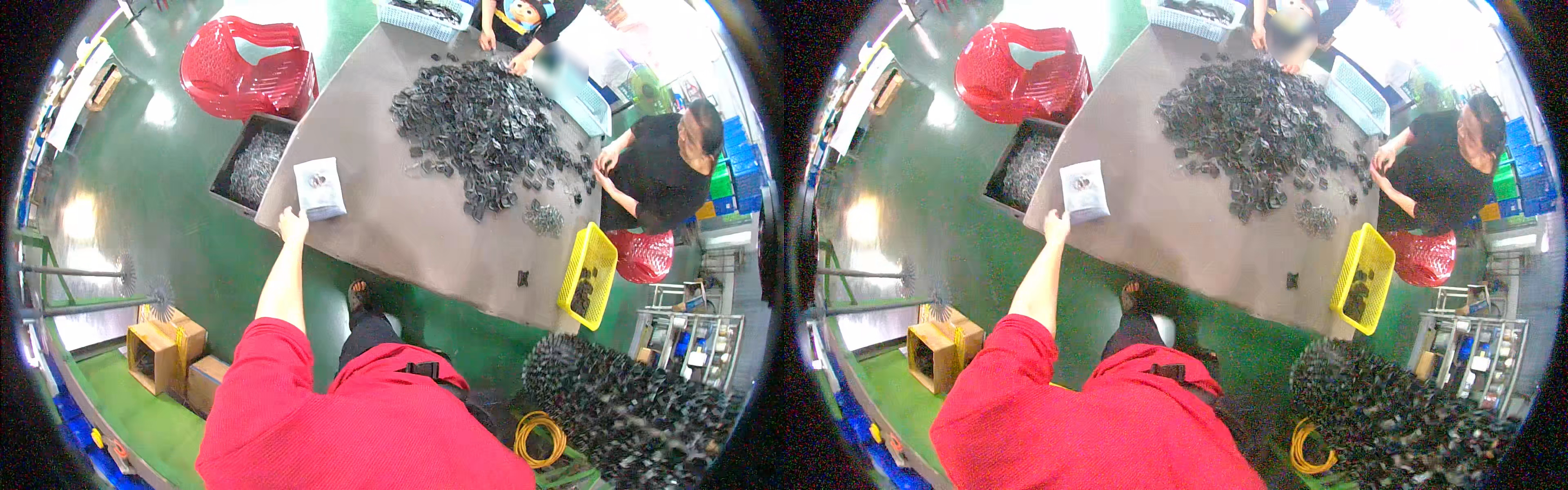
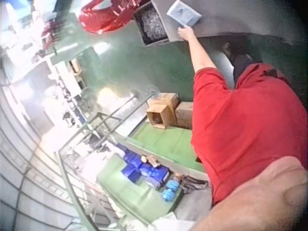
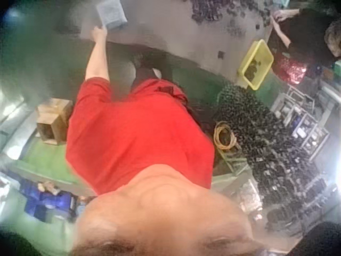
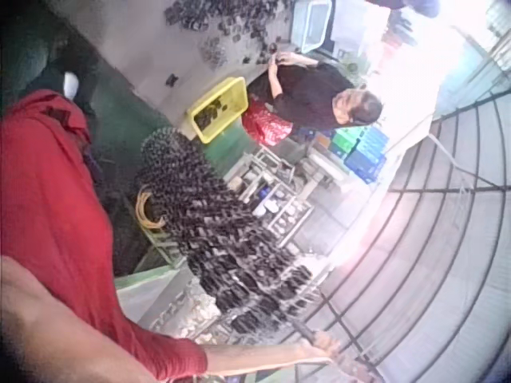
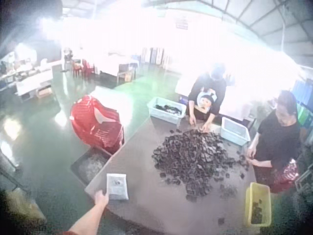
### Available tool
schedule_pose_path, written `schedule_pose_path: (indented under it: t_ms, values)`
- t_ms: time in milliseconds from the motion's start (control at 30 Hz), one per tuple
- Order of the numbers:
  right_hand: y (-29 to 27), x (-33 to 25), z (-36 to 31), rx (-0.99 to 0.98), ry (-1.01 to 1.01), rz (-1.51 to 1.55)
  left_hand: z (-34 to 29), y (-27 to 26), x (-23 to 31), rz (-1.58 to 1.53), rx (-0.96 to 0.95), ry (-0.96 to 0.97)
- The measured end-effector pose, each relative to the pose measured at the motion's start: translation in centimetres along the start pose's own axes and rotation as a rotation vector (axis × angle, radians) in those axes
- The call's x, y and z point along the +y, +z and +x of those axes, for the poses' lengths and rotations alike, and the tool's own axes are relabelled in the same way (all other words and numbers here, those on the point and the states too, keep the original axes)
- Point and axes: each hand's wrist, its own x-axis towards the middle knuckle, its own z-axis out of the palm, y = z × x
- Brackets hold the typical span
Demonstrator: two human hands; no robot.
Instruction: The person hangs black plastic clips onto a metal assembly rack by hand. They sort through a large pile of clips on a table, pick them up individually, and attach them to the prongs of a tall vertical rotating rack.
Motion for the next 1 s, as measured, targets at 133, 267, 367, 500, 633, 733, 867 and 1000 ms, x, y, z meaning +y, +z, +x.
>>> schedule_pose_path:
  t_ms: [133, 267, 367, 500, 633, 733, 867, 1000]
  values:
    - [5.6, 0.2, -6.3, -0.055, 0.084, 0.087, 1.1, 3.7, -0.2, -0.357, -0.117, -0.195]
    - [10.6, 0.5, -9.4, -0.180, 0.130, 0.194, 1.5, 8.3, -2.6, -0.450, -0.054, -0.243]
    - [13.1, 0.4, -10.8, -0.260, 0.136, 0.226, -1.8, 6.4, 0.7, -0.677, -0.146, -0.309]
    - [17.9, -0.5, -11.0, -0.426, 0.102, 0.314, -4.2, 3.2, 1.4, -0.397, -0.034, -0.326]
    - [22.0, -1.8, -10.8, -0.591, 0.066, 0.392, -9.6, -1.3, -0.6, -0.331, 0.068, -0.358]
    - [25.5, -3.3, -11.4, -0.731, 0.032, 0.479, -12.4, 0.4, -8.4, -0.318, 0.168, -0.396]
    - [29.4, -5.6, -12.6, -0.871, -0.008, 0.564, -18.9, -0.2, -12.8, -0.286, 0.137, -0.597]
    - [32.9, -9.2, -14.1, -1.010, -0.070, 0.666, -24.0, 0.2, -15.8, -0.207, 0.133, -0.735]
